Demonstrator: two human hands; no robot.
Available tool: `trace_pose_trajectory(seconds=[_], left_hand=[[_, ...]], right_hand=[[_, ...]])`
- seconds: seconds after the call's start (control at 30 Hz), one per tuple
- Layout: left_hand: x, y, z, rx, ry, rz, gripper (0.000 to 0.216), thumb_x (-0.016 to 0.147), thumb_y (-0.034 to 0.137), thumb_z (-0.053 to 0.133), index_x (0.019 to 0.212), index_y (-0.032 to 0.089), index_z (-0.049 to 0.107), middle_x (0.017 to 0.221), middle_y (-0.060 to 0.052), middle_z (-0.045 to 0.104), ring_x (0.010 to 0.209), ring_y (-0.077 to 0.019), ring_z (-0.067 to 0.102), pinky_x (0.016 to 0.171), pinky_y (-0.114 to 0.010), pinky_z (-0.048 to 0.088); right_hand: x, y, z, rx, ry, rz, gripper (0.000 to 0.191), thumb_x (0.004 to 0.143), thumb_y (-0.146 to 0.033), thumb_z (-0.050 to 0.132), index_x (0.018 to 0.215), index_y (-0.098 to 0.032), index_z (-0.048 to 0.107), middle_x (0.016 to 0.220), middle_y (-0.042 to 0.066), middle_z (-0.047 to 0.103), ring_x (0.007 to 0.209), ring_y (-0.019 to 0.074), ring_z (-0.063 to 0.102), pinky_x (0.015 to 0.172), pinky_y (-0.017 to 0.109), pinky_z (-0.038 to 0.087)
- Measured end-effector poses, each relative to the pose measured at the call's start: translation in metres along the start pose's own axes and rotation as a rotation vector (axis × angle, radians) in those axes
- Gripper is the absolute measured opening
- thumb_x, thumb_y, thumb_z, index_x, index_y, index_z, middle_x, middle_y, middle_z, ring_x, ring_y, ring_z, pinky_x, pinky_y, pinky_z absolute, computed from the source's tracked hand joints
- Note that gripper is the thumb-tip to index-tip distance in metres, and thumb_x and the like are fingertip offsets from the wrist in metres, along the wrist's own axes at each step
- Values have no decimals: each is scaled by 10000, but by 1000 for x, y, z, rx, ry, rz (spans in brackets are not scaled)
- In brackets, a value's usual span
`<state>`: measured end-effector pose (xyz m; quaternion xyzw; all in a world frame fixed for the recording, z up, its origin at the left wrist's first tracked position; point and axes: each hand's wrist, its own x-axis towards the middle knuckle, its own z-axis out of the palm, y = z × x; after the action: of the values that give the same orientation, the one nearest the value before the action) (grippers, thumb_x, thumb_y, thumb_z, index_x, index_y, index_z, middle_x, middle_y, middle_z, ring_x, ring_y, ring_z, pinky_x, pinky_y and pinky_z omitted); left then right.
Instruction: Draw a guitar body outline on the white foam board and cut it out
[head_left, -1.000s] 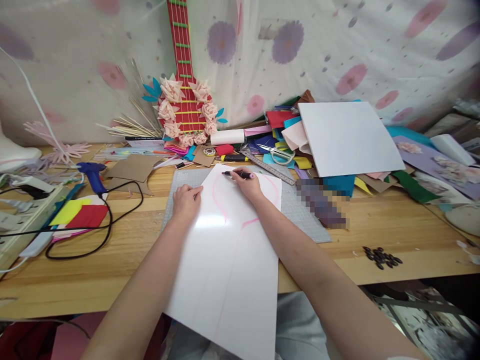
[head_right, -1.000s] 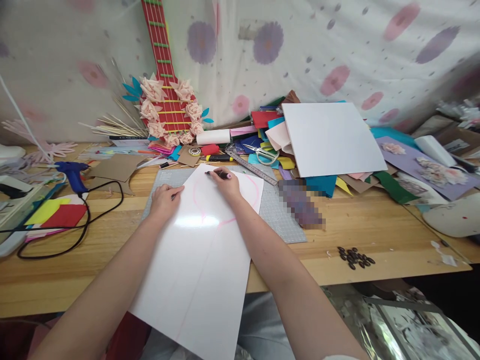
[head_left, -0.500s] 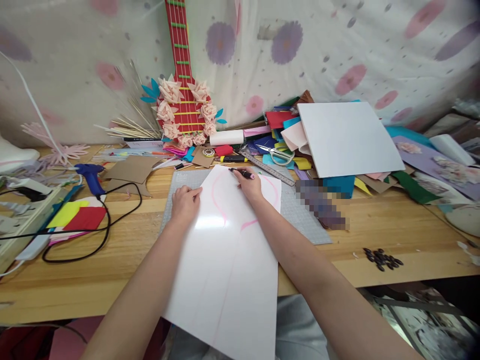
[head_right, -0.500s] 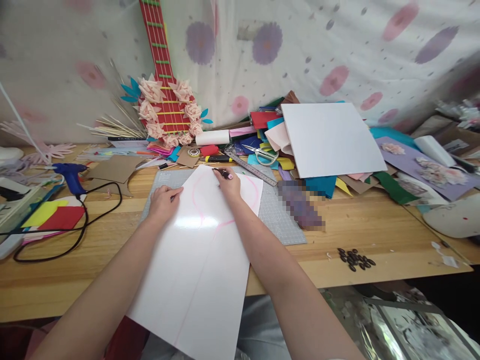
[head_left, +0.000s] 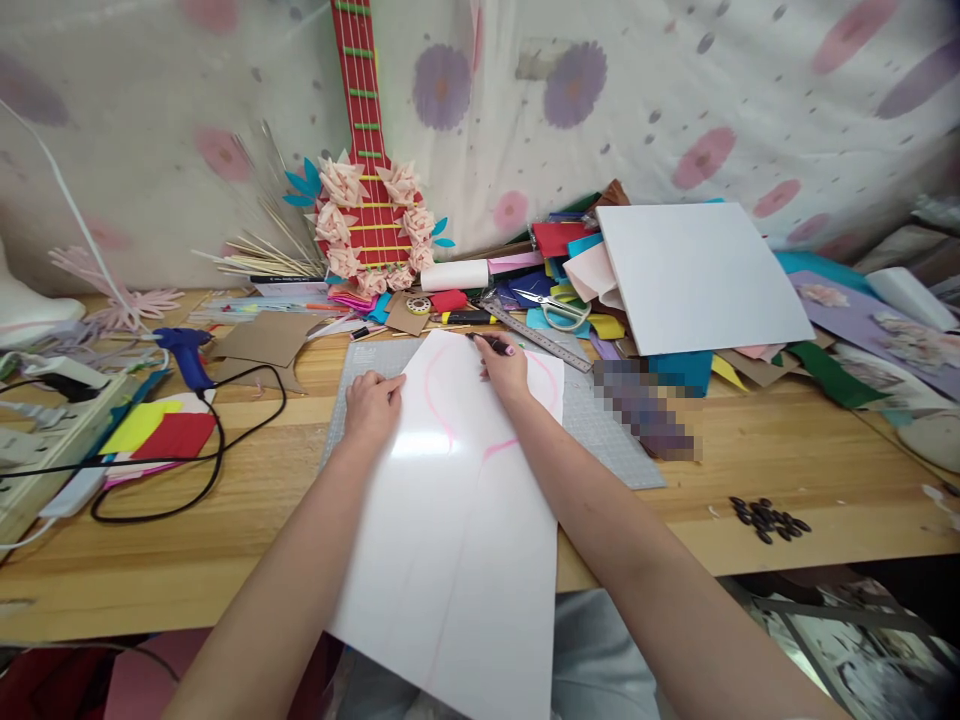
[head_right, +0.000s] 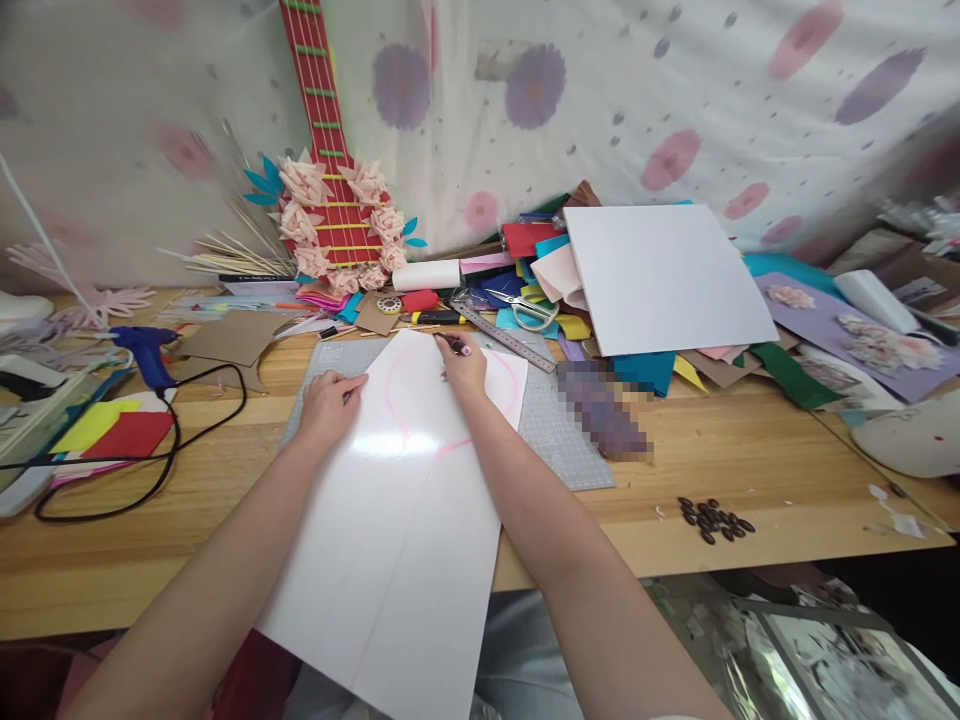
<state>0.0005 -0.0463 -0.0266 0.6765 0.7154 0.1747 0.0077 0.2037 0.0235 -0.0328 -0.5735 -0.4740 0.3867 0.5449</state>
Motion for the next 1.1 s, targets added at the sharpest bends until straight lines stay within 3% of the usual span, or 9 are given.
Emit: trace_pose_trajectory(seconds=[0.23, 0.43, 0.67, 0.87, 1.03, 1.1], left_hand=[[0, -1, 2, -19, 22, 10, 306, 849, 232, 467, 1060, 268, 686, 907, -79, 590, 922, -224, 511, 848, -370, 395], [1, -4, 5, -29, 51, 34, 298, 840, 233, 483, 1049, 266, 693, 882, -84, 592, 899, -244, 519, 825, -390, 401], [2, -5, 6, -49, 64, 34, 297, 840, 232, 475, 1032, 269, 699, 874, -84, 589, 902, -245, 520, 813, -390, 399], [1, -5, 8, -47, 72, 34, 306, 831, 221, 481, 1044, 267, 694, 869, -80, 590, 900, -241, 525, 824, -387, 399], [1, -5, 8, -42, 81, 34, 302, 830, 225, 478, 1030, 273, 699, 857, -78, 588, 890, -234, 527, 829, -386, 402], [1, -5, 8, -34, 78, 33, 305, 831, 229, 473, 1035, 273, 697, 863, -79, 586, 891, -234, 526, 830, -387, 403]], right_hand=[[-4, -3, -3, -38, -211, -52, 295, 701, -449, 588, 841, -199, 663, 733, 20, 667, 618, 109, 549, 441, 181, 412], [1, -2, -1, -15, 20, 45, 331, 705, -446, 588, 946, -223, 628, 793, 3, 648, 536, 87, 523, 382, 186, 412], [-3, -3, 0, -50, -133, -69, 308, 713, -469, 579, 885, -222, 645, 778, 6, 657, 561, 101, 535, 414, 196, 409], [4, 4, -4, -90, 95, -42, 335, 724, -483, 559, 926, -225, 629, 810, 15, 658, 587, 123, 548, 499, 244, 443], [1, 3, -1, -68, -109, -155, 304, 711, -482, 586, 874, -232, 645, 827, 14, 678, 770, 165, 594, 672, 284, 469], [0, 3, 0, -94, -86, -147, 284, 711, -464, 589, 863, -232, 646, 839, 18, 677, 775, 170, 592, 690, 294, 465]])
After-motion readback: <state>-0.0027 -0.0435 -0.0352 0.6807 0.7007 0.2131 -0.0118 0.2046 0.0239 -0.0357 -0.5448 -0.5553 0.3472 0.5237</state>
